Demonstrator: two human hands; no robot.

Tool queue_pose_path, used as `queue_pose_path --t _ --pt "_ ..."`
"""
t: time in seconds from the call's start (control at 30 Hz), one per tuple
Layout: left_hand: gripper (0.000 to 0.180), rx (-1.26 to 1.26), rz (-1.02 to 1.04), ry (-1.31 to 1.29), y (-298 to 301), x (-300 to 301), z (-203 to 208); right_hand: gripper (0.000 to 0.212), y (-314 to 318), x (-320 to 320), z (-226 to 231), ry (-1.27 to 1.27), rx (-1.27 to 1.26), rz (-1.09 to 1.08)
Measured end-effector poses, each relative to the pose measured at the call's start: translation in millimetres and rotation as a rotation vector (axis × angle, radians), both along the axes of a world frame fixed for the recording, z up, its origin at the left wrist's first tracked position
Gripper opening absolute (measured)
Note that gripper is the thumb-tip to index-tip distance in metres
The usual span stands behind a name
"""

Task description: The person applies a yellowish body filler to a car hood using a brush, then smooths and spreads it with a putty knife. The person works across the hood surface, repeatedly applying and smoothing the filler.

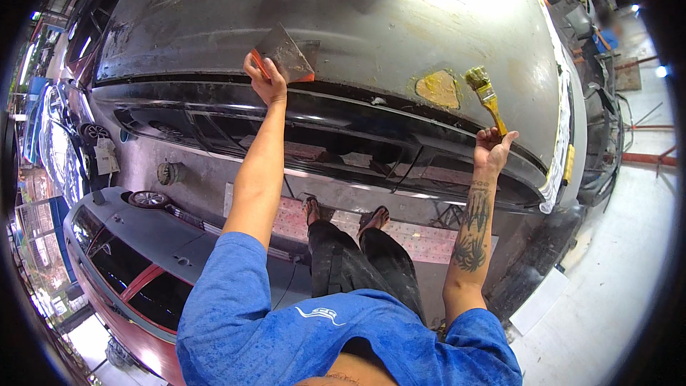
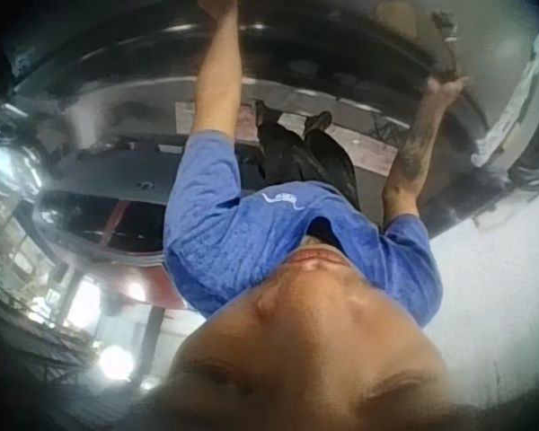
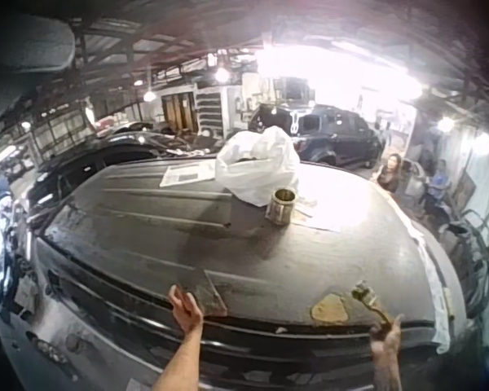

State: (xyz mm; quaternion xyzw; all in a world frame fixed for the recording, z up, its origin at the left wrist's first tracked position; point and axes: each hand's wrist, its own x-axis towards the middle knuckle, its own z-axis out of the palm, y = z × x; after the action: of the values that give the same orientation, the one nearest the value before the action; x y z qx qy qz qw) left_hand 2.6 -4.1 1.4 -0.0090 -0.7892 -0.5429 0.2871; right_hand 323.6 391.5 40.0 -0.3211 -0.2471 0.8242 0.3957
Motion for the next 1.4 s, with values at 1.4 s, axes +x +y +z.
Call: queue_pose_path --t 1.4 --pt "0.045 0.576 0.345 -0.503 -215 353 -29 0.057 -4 -58 46 0.075 0.130 0.110"
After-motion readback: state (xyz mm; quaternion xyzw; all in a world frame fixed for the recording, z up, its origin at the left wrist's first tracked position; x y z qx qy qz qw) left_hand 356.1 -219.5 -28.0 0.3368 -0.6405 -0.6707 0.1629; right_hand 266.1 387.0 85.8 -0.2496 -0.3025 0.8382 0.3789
